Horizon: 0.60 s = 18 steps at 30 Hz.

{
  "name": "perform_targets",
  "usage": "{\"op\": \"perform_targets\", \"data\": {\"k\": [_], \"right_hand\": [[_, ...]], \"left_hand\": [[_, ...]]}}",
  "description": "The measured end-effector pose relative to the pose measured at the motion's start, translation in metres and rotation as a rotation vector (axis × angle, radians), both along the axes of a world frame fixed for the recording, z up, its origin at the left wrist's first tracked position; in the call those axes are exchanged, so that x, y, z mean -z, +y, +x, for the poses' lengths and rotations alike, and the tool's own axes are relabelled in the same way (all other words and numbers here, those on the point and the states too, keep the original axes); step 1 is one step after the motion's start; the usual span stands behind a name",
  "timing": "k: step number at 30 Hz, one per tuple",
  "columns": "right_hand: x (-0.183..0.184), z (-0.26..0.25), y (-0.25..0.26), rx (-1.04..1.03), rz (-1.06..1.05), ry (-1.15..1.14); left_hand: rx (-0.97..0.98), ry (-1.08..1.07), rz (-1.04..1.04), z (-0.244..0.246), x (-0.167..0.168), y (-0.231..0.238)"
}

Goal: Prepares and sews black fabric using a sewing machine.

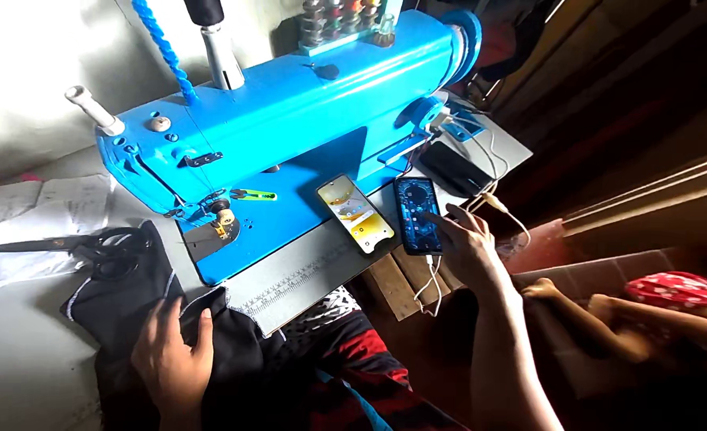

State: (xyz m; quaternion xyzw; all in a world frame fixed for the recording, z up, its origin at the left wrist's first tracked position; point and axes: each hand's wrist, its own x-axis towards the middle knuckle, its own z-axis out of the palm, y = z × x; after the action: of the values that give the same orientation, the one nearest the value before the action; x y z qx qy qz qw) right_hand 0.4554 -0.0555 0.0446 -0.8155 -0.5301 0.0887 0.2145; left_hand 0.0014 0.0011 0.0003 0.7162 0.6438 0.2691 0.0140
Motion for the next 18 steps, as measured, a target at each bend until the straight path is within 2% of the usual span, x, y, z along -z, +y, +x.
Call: {"op": "perform_targets", "data": {"k": [18], "right_hand": [[0.009,-0.009,0.037,0.044,-0.040,-0.035]], "left_hand": [[-0.010,0.001,0.013,0.002,-0.001,0.000]]}}
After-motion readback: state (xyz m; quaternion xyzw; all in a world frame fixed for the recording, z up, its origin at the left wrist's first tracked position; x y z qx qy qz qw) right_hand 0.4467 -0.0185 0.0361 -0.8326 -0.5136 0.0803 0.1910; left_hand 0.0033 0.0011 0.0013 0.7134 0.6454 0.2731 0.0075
